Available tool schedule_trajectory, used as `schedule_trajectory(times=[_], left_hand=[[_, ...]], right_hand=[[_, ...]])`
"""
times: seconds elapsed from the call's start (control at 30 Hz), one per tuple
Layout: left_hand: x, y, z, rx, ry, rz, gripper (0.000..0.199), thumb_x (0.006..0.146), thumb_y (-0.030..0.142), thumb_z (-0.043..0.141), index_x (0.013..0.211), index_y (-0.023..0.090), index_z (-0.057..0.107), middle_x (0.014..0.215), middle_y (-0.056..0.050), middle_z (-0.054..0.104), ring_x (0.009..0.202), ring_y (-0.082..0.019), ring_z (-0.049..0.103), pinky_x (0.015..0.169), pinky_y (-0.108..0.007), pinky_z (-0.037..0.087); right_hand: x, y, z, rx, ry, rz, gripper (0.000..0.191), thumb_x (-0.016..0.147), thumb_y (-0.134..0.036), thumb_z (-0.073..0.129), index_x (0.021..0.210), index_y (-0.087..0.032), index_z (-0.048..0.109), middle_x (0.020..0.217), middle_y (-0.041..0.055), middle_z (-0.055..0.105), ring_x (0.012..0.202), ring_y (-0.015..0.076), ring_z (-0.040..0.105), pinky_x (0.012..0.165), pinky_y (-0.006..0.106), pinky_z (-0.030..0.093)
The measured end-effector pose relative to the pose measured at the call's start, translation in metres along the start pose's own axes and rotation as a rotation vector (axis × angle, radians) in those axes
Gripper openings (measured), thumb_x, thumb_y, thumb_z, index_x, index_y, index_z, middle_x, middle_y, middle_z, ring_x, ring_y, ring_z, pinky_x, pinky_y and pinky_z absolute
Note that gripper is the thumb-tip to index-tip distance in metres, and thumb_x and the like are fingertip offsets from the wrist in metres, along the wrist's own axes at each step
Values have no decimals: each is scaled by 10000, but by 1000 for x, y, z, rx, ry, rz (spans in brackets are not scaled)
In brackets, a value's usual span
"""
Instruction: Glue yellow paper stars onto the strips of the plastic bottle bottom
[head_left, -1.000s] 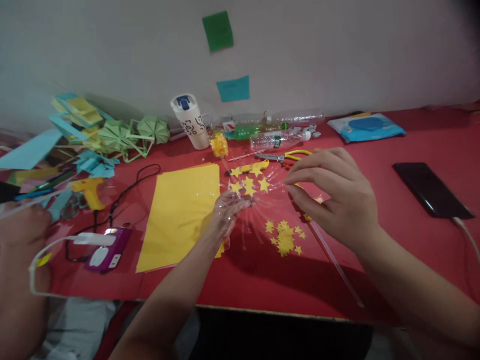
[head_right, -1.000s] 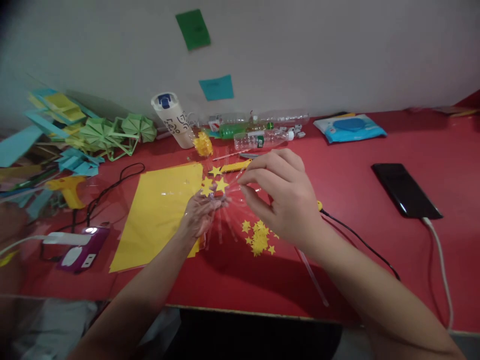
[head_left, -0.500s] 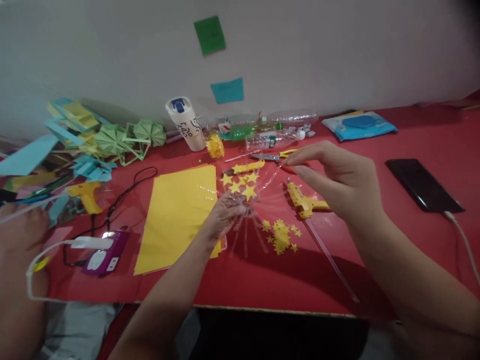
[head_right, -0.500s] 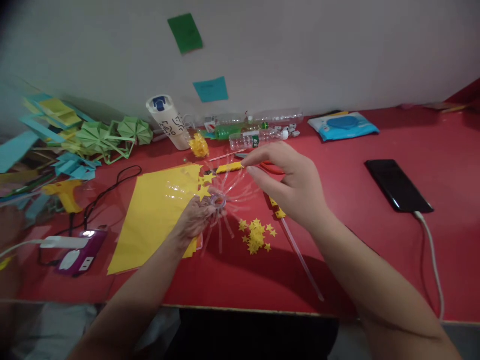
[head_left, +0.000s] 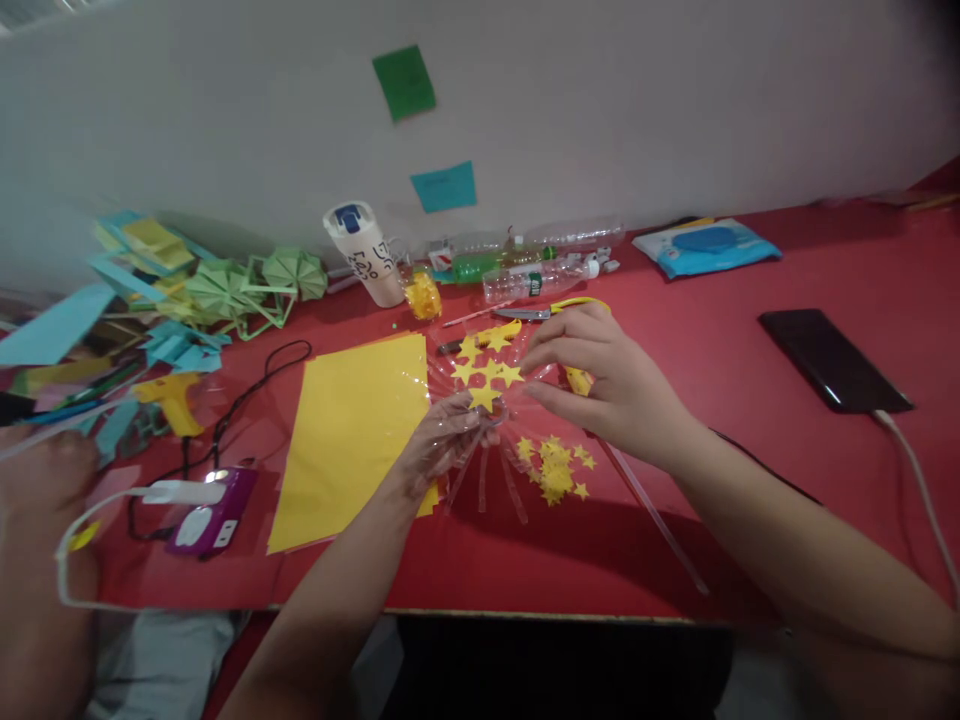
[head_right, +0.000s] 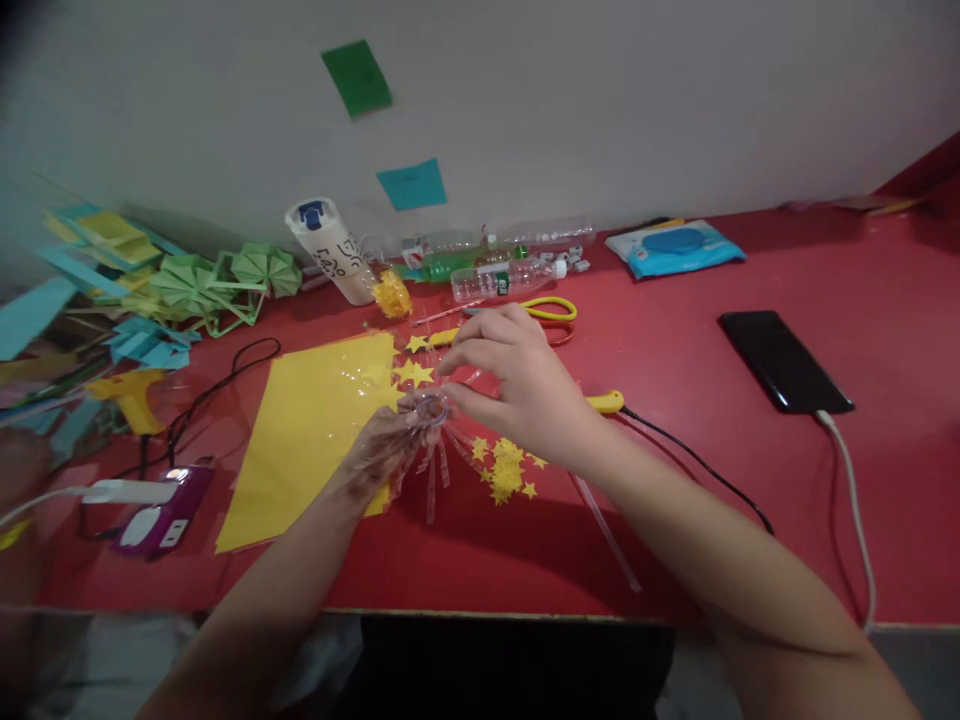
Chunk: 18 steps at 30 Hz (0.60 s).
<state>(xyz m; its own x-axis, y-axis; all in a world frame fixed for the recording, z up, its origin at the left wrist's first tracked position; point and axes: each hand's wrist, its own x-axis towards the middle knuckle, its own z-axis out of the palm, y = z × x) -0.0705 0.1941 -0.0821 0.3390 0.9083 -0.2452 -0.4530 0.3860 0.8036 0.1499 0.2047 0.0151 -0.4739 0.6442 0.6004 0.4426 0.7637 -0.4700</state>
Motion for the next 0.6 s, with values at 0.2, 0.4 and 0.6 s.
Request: schedule_trajectory(times=[0.2, 0.4, 0.6], left_hand=[[0, -1, 0, 25, 15, 52, 359, 557, 273, 902, 813, 149, 684, 797, -63, 764, 576, -140, 679, 564, -228, 546], [-2, 5, 9, 36, -21, 42, 419, 585, 351, 891, 892, 126, 715, 771, -85, 752, 558, -137, 667, 569, -227, 555], [1, 0, 7, -16, 47, 40, 396, 546, 295, 910, 853, 146, 710, 694, -20, 713, 577, -120, 679, 585, -190, 567]], right_hand=[[0, -2, 0, 26, -17, 14, 118, 911, -264, 591, 813, -235, 650, 896, 44, 694, 875, 210, 591, 804, 394, 462], [-2, -10, -2, -104, 148, 3, 55, 896, -208, 587, 880, -234, 632, 924, 54, 677, 897, 215, 603, 802, 387, 466], [-6, -21, 4, -176, 135, -105, 142, 921, -203, 569, 819, -219, 667, 760, 24, 586, 761, 176, 522, 716, 346, 392]])
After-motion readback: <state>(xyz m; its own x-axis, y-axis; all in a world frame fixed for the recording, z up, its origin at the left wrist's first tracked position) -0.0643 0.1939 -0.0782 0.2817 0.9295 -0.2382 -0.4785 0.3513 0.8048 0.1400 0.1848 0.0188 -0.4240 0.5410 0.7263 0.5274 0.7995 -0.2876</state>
